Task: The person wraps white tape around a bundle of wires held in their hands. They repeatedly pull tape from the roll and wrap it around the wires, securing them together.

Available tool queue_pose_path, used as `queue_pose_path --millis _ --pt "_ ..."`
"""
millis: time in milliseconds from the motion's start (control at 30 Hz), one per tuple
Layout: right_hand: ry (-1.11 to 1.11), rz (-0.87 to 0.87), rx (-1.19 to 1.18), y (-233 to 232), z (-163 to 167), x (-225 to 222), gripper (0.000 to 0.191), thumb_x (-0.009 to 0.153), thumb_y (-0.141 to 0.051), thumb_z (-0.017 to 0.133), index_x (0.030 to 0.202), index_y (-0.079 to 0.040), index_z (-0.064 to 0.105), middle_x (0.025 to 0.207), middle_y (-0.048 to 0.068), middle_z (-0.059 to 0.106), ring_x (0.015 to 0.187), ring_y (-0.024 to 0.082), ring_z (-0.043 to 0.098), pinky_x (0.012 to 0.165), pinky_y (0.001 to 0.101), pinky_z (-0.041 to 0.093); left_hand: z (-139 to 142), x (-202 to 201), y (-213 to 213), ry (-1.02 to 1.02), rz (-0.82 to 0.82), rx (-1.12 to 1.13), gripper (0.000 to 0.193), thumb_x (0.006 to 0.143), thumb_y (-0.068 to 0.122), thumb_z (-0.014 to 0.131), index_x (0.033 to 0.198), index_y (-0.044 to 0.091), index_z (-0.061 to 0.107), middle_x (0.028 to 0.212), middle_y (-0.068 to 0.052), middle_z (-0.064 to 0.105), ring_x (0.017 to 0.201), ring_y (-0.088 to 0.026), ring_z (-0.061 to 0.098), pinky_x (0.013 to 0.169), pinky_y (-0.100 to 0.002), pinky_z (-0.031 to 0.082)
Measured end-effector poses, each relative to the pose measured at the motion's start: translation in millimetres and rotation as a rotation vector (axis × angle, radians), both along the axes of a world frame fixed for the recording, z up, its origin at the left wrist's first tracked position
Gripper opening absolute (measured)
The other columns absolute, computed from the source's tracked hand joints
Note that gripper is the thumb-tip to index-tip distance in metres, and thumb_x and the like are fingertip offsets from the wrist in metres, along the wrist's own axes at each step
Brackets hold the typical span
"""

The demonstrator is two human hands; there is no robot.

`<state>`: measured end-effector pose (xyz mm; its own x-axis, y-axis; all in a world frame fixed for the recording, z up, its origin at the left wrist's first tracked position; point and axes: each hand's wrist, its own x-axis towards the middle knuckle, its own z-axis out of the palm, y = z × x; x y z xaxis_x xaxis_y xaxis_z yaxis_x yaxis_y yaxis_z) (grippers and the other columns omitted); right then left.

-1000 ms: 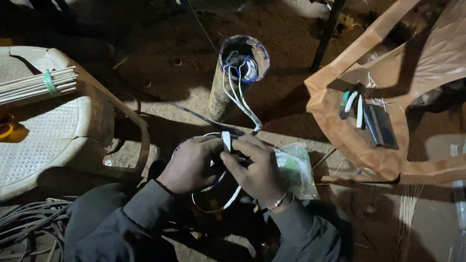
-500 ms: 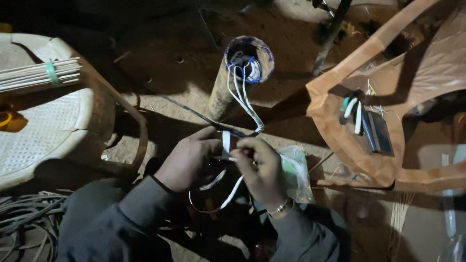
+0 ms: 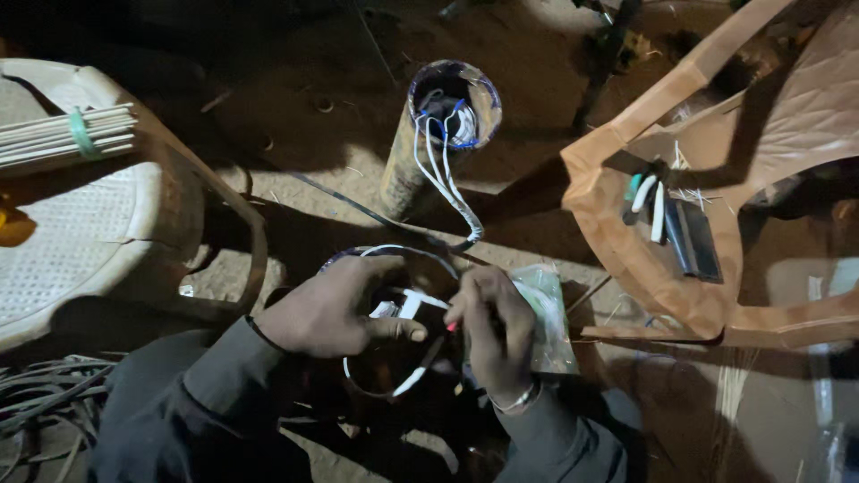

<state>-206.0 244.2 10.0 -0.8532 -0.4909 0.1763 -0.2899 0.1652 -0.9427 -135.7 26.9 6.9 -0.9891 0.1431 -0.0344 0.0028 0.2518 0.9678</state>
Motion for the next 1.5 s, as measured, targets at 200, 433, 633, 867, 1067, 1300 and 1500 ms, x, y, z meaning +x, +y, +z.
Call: queue_pose_path --millis 200,433,633,867,1067,1300,1500 --pt "0.279 0.144 0.192 -6.3 -0.7 -4.4 0.016 0.094 -0.017 0.077 0.093 -0.002 0.073 0.077 0.005 0.062 0.070 0.016 0.060 0.066 0.0289 0.046 -11.4 -5.4 19.1 0.259 0.172 -0.278 0.041 0.065 0.009 0.083 0.104 0.002 0.072 0.106 -0.016 0.075 0.098 -0.028 0.070 0.086 -0.037 0.056" --pt "0.785 0.330 0.020 1.0 0.3 6.3 0.026 0.090 -0.032 0.076 0.076 -0.013 0.065 0.093 0.012 0.048 0.085 0.026 0.048 0.074 0.0346 0.041 -10.2 1.3 8.9 -0.440 0.260 0.586 0.043 0.087 0.029 0.071 0.121 0.004 0.066 0.112 -0.008 0.073 0.104 -0.016 0.067 0.092 -0.033 0.052" --pt "0.199 0.127 0.025 -1.9 1.5 0.5 0.014 0.098 -0.021 0.067 0.099 -0.007 0.072 0.097 0.005 0.062 0.082 0.015 0.055 0.074 0.0281 0.046 -9.6 -1.1 9.0 0.044 0.081 -0.128 0.051 0.066 0.023 0.087 0.112 0.006 0.070 0.092 -0.009 0.075 0.084 -0.020 0.070 0.077 -0.034 0.057" --pt "0.033 0.052 0.068 -2.5 1.5 -3.3 0.019 0.095 -0.020 0.073 0.100 -0.002 0.075 0.089 0.005 0.072 0.080 0.015 0.065 0.073 0.0248 0.050 -10.9 -7.6 24.5 0.011 0.177 -0.046 0.043 0.081 0.020 0.071 0.117 -0.001 0.068 0.093 -0.014 0.076 0.086 -0.021 0.071 0.079 -0.035 0.056" --pt "0.559 0.359 0.014 7.0 -1.9 10.2 0.023 0.089 -0.024 0.079 0.081 -0.007 0.066 0.109 0.014 0.056 0.104 0.021 0.052 0.083 0.0335 0.047 -3.7 0.5 8.5 -0.328 0.154 0.389 0.045 0.091 0.030 0.068 0.125 0.000 0.068 0.115 -0.013 0.076 0.104 -0.015 0.070 0.092 -0.031 0.053" --pt "-0.174 0.056 -0.013 0.4 -5.3 -2.3 0.017 0.096 -0.022 0.065 0.095 -0.005 0.068 0.093 0.005 0.064 0.080 0.015 0.060 0.069 0.0312 0.054 2.6 1.3 8.1 -0.015 0.018 -0.075 0.043 0.064 0.000 0.073 0.108 0.000 0.073 0.098 -0.014 0.080 0.089 -0.021 0.078 0.081 -0.033 0.061" --pt "0.046 0.095 0.050 1.7 -10.1 -5.1 0.019 0.102 -0.015 0.069 0.109 0.001 0.077 0.097 0.006 0.073 0.091 0.014 0.066 0.079 0.0285 0.051 2.0 -5.0 27.2 0.159 0.179 -0.178 0.051 0.070 0.013 0.081 0.116 -0.004 0.067 0.100 -0.018 0.074 0.093 -0.027 0.071 0.082 -0.035 0.056"
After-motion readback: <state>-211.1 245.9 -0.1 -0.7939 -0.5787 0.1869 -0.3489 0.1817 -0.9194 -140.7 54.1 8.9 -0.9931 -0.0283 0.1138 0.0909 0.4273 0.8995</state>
